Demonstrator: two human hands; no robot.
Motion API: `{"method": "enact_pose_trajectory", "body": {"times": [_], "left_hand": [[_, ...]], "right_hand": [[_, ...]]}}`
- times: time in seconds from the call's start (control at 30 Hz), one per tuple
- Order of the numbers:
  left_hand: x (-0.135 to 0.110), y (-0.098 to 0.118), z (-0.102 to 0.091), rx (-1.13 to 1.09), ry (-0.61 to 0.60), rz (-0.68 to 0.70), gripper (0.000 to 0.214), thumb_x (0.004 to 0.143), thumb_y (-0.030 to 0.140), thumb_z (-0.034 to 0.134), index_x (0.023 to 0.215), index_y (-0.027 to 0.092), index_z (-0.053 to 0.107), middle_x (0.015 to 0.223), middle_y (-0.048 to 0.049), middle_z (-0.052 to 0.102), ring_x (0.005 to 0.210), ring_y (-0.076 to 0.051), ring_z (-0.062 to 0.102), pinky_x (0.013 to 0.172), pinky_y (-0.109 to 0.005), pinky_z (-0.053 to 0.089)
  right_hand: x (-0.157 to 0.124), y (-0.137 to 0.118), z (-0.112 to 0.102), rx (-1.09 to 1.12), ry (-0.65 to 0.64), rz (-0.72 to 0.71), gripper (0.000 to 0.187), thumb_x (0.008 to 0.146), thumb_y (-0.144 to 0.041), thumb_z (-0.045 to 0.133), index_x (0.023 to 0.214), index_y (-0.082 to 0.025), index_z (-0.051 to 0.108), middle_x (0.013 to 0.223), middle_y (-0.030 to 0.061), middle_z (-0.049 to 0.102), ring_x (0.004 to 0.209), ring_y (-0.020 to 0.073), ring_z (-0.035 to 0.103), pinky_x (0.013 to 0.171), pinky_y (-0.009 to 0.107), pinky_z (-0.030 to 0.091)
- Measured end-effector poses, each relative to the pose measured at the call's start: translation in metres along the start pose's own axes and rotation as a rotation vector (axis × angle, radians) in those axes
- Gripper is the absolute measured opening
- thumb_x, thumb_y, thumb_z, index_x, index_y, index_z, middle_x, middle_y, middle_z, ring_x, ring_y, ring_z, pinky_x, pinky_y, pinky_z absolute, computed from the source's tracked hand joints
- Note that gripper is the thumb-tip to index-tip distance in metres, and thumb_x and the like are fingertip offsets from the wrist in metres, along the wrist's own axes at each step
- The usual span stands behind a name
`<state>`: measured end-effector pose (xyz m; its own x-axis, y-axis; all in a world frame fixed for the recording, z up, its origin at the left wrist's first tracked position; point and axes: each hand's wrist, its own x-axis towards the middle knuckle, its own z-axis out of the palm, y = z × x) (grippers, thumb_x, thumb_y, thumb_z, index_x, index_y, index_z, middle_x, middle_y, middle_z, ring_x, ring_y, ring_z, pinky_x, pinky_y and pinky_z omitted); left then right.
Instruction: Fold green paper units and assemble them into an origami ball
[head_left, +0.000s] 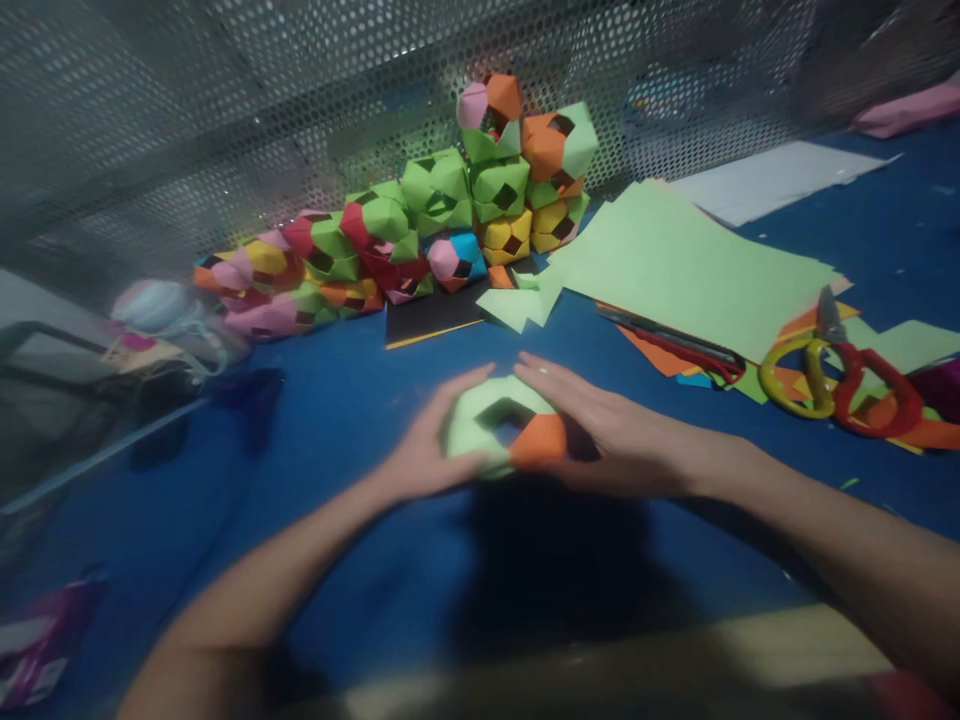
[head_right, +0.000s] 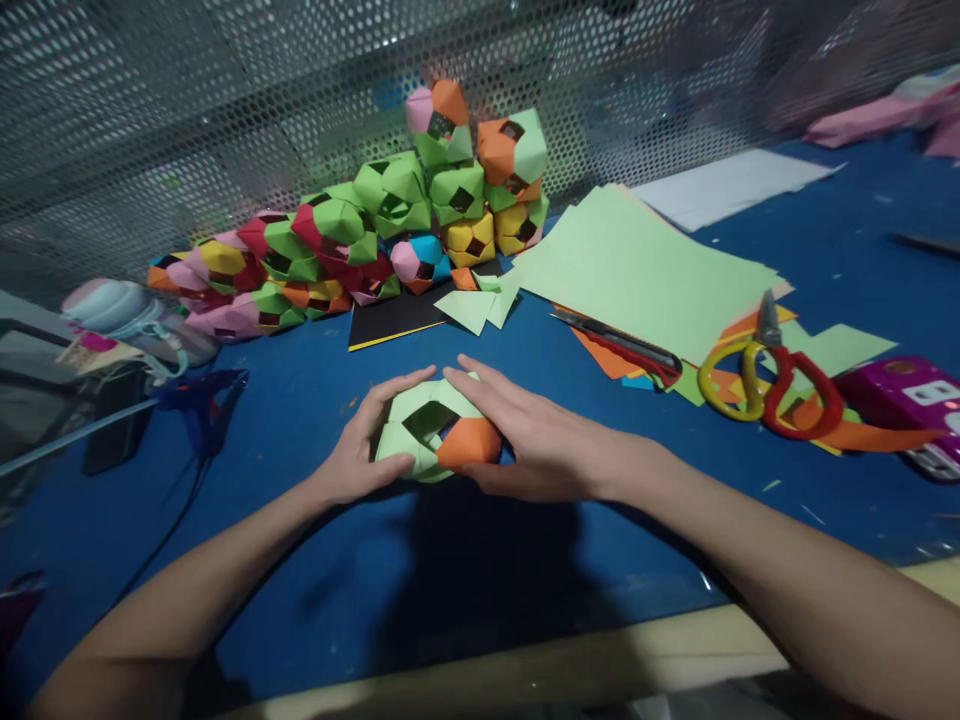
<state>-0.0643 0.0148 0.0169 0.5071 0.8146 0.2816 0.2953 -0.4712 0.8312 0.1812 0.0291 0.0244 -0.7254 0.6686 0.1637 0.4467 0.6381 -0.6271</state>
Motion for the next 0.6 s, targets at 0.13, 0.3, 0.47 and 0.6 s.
{"method": "enact_pose_trajectory", "body": {"times": [0.13, 0.3, 0.47, 0.6], "left_hand": [[0.0005, 0.0011, 0.0002, 0.025, 0.0, -0.01, 0.067, 0.076, 0.039, 0.063, 0.136, 0.025, 0.037, 0.144, -0.0123, 0.038, 0.13, -0.031, 0.037, 0.108, -0.053, 0.028], [0.0008, 0.0016, 0.0005, 0.024, 0.002, -0.036, 0.067, 0.076, 0.041, 0.062, 0.136, 0.026, 0.037, 0.144, -0.0113, 0.039, 0.13, -0.032, 0.038, 0.108, -0.053, 0.028], [0.001, 0.001, 0.0004, 0.016, 0.007, -0.039, 0.067, 0.076, 0.041, 0.062, 0.136, 0.026, 0.038, 0.144, -0.0107, 0.039, 0.129, -0.032, 0.038, 0.108, -0.053, 0.027], [0.0009, 0.0004, 0.0007, 0.006, 0.017, -0.051, 0.066, 0.076, 0.042, 0.062, 0.135, 0.026, 0.039, 0.142, -0.0104, 0.041, 0.128, -0.032, 0.039, 0.108, -0.053, 0.027]], "right_hand": [[-0.0005, 0.0018, -0.0004, 0.013, -0.012, -0.002, 0.083, 0.081, -0.036, 0.061, 0.148, -0.021, 0.015, 0.154, 0.0138, 0.012, 0.14, 0.0265, 0.015, 0.109, 0.046, 0.03], [-0.001, 0.0041, 0.0002, 0.028, -0.019, -0.001, 0.084, 0.081, -0.037, 0.06, 0.148, -0.022, 0.013, 0.155, 0.0119, 0.013, 0.14, 0.0264, 0.014, 0.109, 0.045, 0.031], [-0.0001, 0.0056, -0.0008, 0.047, -0.024, -0.002, 0.082, 0.082, -0.041, 0.058, 0.148, -0.025, 0.013, 0.155, 0.0102, 0.014, 0.14, 0.0269, 0.015, 0.109, 0.047, 0.03], [0.0003, 0.0074, -0.0033, 0.073, -0.05, -0.004, 0.082, 0.082, -0.04, 0.058, 0.148, -0.026, 0.011, 0.155, 0.009, 0.013, 0.14, 0.0267, 0.016, 0.109, 0.048, 0.03]]}}
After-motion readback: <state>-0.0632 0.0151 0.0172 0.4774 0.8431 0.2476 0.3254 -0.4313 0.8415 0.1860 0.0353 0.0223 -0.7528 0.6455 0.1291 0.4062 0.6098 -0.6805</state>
